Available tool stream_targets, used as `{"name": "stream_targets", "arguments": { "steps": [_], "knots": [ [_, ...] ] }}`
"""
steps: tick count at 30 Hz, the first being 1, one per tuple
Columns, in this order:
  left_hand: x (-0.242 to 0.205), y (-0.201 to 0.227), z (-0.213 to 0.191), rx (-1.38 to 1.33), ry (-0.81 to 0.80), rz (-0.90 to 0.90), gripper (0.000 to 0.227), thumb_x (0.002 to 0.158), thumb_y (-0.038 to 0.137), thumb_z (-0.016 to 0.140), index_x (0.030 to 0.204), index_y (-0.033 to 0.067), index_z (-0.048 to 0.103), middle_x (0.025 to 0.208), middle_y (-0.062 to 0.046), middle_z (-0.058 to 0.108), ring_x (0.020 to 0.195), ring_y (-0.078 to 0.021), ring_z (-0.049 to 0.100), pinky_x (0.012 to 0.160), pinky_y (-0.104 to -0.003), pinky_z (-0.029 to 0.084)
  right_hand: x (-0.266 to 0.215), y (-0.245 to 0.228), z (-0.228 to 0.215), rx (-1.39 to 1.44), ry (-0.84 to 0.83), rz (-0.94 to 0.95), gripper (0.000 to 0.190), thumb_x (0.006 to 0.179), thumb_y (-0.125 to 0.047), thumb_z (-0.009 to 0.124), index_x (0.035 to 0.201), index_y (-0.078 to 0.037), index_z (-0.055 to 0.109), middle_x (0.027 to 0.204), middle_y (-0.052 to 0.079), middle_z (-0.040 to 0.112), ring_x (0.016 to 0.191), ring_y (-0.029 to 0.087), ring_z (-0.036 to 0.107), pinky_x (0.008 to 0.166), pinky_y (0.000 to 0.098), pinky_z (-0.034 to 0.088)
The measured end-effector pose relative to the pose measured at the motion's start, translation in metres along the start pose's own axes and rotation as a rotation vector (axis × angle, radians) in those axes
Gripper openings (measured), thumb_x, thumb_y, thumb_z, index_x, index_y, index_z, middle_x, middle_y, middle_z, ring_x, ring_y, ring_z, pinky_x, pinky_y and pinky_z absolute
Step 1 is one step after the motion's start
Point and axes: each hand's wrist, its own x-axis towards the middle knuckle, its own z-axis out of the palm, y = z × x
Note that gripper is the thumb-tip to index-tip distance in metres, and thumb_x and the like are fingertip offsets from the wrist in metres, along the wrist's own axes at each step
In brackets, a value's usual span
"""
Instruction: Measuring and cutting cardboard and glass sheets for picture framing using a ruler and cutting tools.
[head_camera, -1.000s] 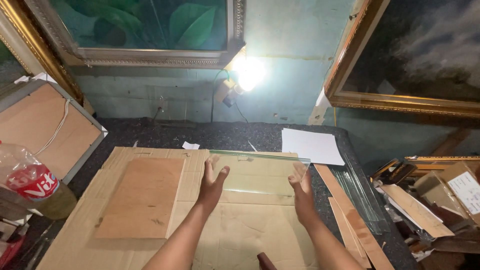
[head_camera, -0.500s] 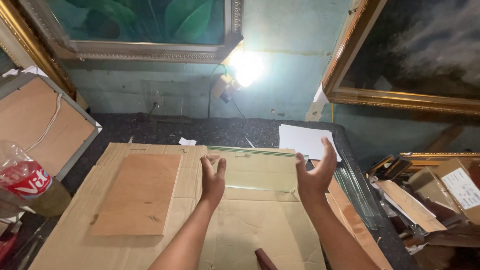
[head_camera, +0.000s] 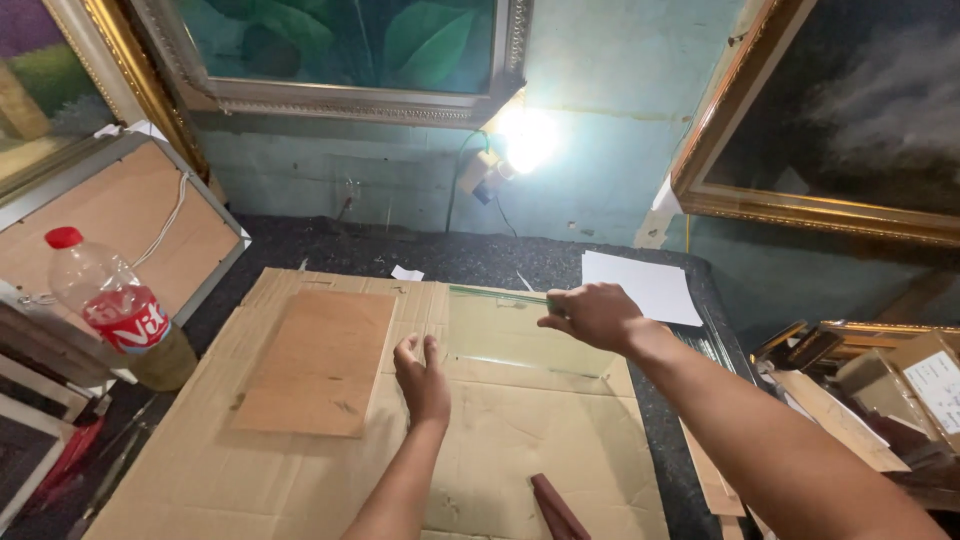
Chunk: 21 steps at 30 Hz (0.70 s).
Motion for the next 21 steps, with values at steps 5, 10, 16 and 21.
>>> {"name": "stream_targets", "arguments": {
  "steps": [5, 10, 16, 21],
  "knots": [
    [-0.023, -0.003, -0.017, -0.069, 0.027, -0.098, 0.048, 0.084, 0.045, 0.041, 0.113, 0.0068, 0.043, 0.121, -0.017, 0.046, 0.120, -0.0305, 0.041, 0.102, -0.037, 0.031, -0.013, -0.016, -0.024, 0.089, 0.029, 0.053, 0.033, 0.084, -0.048, 0.047, 0.080, -0.017, 0.056, 0.070, 0.004, 0.067, 0.074, 0.024, 0.066, 0.074, 0.0385, 0.050],
    [-0.011, -0.006, -0.028, -0.091, -0.057, -0.191, 0.055, 0.083, 0.053, 0.042, 0.119, 0.0109, 0.038, 0.125, -0.014, 0.047, 0.119, -0.0273, 0.043, 0.099, -0.035, 0.035, -0.017, -0.022, -0.035, 0.425, 0.042, 0.183, 0.035, 0.086, -0.045, 0.047, 0.080, -0.012, 0.056, 0.070, 0.003, 0.069, 0.058, 0.014, 0.067, 0.059, 0.0299, 0.052],
    [-0.034, 0.078, -0.050, -0.266, -0.529, -0.444, 0.082, 0.081, 0.065, 0.025, 0.134, 0.0027, 0.029, 0.133, -0.019, 0.041, 0.123, -0.0343, 0.040, 0.102, -0.041, 0.032, -0.010, -0.021, 0.023, 1.257, 0.051, 0.469, 0.044, 0.079, -0.054, 0.057, 0.069, -0.012, 0.051, 0.053, 0.004, 0.055, 0.042, 0.014, 0.056, 0.038, 0.0204, 0.042],
    [-0.032, 0.092, -0.064, -0.288, -0.526, -0.493, 0.072, 0.087, 0.060, 0.012, 0.109, 0.0079, 0.056, 0.108, -0.011, 0.063, 0.094, -0.0263, 0.063, 0.082, -0.034, 0.049, -0.044, -0.085, 0.020, 1.619, -0.076, 0.807, 0.047, 0.084, -0.046, 0.050, 0.114, -0.009, 0.050, 0.104, 0.006, 0.053, 0.090, 0.023, 0.058, 0.072, 0.0280, 0.042]
  ]
}}
